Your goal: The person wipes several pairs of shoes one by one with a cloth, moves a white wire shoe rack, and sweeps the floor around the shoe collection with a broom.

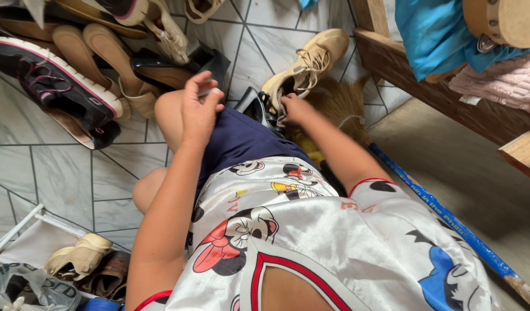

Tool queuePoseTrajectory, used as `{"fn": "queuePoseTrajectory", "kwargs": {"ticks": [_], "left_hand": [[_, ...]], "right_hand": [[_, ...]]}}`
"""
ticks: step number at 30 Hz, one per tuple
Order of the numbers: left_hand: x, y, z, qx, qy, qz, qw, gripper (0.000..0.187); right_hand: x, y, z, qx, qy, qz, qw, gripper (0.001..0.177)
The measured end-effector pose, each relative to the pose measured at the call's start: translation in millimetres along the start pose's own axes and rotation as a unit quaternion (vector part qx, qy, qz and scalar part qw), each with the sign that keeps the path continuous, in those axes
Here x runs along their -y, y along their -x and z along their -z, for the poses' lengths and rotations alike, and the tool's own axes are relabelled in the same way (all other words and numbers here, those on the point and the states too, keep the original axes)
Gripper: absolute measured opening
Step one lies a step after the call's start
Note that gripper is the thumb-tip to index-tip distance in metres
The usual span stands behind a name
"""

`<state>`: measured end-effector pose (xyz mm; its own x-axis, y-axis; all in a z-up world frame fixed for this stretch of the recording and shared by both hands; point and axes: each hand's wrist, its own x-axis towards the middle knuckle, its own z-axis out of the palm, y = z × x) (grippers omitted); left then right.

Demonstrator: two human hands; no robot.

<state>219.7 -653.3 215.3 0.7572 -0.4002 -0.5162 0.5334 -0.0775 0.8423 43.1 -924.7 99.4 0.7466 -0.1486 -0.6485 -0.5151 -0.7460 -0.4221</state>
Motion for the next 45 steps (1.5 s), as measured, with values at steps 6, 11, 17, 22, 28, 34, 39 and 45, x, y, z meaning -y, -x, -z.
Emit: {"fn": "queuePoseTrajectory", "kwargs": {"ticks": [6,11,17,22,28,34,39,45], "left_hand": [[-10.8,13.9,-20.2,0.06,-0.197,-0.112,0.972,0.048],[-72.0,23.6,-55.4,0.151,-0.176,-0.081,0.969,0.101],[-130.3,26.9,-45.4,0.096,-0.131,-0.302,0.939,0.117],[-120.0,15.8,28.3,-0.027,-0.301,-0.234,0.924,0.095],[-36.2,-3.8,110.7,-0.207,0.126,-0.101,0.965,0.059],[29.2,-54.5,154.2,-0.354,-0.09,-0.131,0.922,0.031],[73.1,-59.3,175.1,-0.416,-0.053,-0.115,0.9,0.022],[26.9,-44.7,157.9,-0.359,-0.133,-0.171,0.908,0.022]], "right_hand": [[19.0,0.8,57.1,-0.002,0.109,-0.019,0.994,0.067],[138.8,46.0,229.0,0.082,0.164,0.024,0.983,0.04],[244.4,60.5,253.8,-0.055,0.134,0.272,0.951,0.048],[260.9,2.5,203.2,-0.174,-0.12,0.486,0.848,0.059],[242.3,-46.3,193.8,0.021,-0.711,0.28,0.645,0.018],[352.6,-66.1,42.0,0.009,0.03,0.368,0.929,0.067],[329.7,-51.4,17.9,-0.151,-0.009,0.509,0.847,0.054],[206.2,-161.0,46.7,-0.188,-0.108,0.393,0.894,0.032]]}}
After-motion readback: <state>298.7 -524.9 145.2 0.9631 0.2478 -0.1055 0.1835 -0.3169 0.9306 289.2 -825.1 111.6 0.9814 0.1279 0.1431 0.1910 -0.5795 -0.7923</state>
